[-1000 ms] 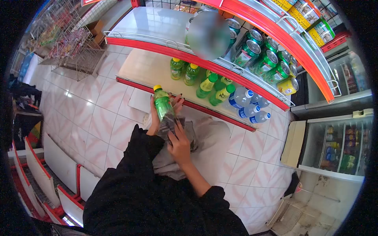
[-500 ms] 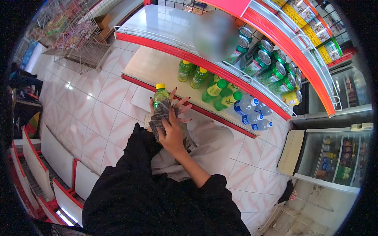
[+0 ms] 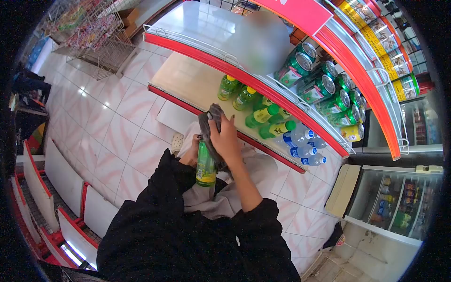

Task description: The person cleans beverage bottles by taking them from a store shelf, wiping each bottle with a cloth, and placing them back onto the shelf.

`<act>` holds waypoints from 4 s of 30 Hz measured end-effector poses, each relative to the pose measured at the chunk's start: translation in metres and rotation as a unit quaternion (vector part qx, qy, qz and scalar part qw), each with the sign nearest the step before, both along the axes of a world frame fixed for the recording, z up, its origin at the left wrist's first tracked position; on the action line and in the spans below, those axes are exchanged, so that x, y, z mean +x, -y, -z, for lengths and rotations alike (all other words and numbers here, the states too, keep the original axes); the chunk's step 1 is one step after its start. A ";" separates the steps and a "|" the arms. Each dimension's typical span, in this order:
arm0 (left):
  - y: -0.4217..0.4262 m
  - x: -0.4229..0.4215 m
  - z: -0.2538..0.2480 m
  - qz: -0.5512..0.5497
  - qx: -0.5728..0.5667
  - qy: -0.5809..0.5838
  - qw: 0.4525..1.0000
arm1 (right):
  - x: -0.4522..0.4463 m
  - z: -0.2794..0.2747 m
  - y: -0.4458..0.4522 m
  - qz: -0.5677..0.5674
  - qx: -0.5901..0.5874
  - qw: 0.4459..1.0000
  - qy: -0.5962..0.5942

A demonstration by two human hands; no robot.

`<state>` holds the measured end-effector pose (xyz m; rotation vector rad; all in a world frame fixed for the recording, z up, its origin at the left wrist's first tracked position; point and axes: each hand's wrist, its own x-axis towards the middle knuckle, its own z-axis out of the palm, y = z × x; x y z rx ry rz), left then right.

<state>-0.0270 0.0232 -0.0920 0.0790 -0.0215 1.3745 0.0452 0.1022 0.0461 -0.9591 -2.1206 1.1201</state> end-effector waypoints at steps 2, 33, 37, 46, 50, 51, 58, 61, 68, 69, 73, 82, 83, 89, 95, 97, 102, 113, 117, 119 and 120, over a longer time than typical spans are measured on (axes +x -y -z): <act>0.001 -0.001 0.007 0.062 0.061 0.088 0.992 | -0.003 0.000 -0.009 -0.010 -0.132 0.991 -0.024; 0.009 -0.002 -0.012 0.006 -0.025 -0.105 0.994 | 0.012 -0.029 0.007 -0.038 -0.044 0.998 0.005; 0.009 -0.005 -0.013 -0.030 -0.105 0.018 0.994 | -0.002 -0.026 0.011 0.003 -0.004 0.999 0.052; 0.020 -0.011 0.013 0.025 -0.076 0.115 0.990 | 0.001 -0.003 0.036 0.086 0.287 0.954 0.021; 0.022 -0.007 0.043 0.041 -0.018 0.183 0.982 | 0.001 0.001 0.030 0.080 0.144 0.985 0.042; 0.024 -0.009 0.036 0.045 -0.061 0.141 0.987 | 0.000 -0.001 0.027 0.082 0.143 0.986 0.039; 0.030 -0.022 -0.004 0.058 -0.125 0.019 0.990 | -0.008 -0.011 0.030 0.087 -0.055 0.995 -0.011; 0.029 -0.020 0.009 0.084 -0.083 0.033 0.992 | -0.002 0.000 0.038 0.142 0.081 0.986 0.013; 0.028 -0.001 -0.021 0.012 -0.094 -0.209 0.973 | 0.030 -0.009 0.043 0.180 0.225 0.957 0.027; 0.027 0.004 -0.038 -0.017 -0.110 -0.301 0.947 | 0.037 -0.019 0.044 0.227 0.135 0.965 -0.007; 0.023 0.019 -0.072 -0.100 -0.083 -0.336 0.933 | 0.076 -0.033 0.026 0.345 0.051 0.927 -0.138; -0.004 0.002 -0.092 -0.246 -0.233 -0.395 0.854 | 0.177 -0.005 0.023 0.397 -0.069 0.891 -0.209; -0.010 -0.009 -0.101 -0.281 -0.246 -0.398 0.838 | 0.187 0.004 0.023 0.404 -0.087 0.883 -0.222; -0.051 -0.060 -0.112 -0.471 -0.176 -0.571 0.649 | 0.219 0.040 0.030 0.467 -0.108 0.853 -0.206; -0.096 -0.107 -0.070 -0.507 -0.243 -0.559 0.609 | 0.229 0.072 0.033 0.461 -0.163 0.849 -0.201; -0.109 -0.124 -0.057 -0.522 -0.252 -0.542 0.608 | 0.229 0.077 0.030 0.467 -0.161 0.853 -0.166; -0.132 -0.148 -0.037 -0.531 -0.264 -0.551 0.588 | 0.228 0.072 0.019 0.485 -0.199 0.839 -0.149; -0.150 -0.194 -0.004 -0.506 -0.252 -0.660 0.495 | 0.190 0.062 0.015 0.403 -0.080 0.911 -0.032; -0.141 -0.219 0.002 -0.462 -0.248 -0.685 0.506 | 0.191 0.066 0.018 0.386 -0.108 0.915 -0.047; -0.141 -0.236 0.001 -0.381 -0.180 -0.718 0.554 | 0.188 0.063 0.024 0.395 -0.079 0.914 -0.049; -0.141 -0.241 0.001 -0.339 -0.145 -0.730 0.575 | 0.186 0.061 0.026 0.407 -0.052 0.911 -0.050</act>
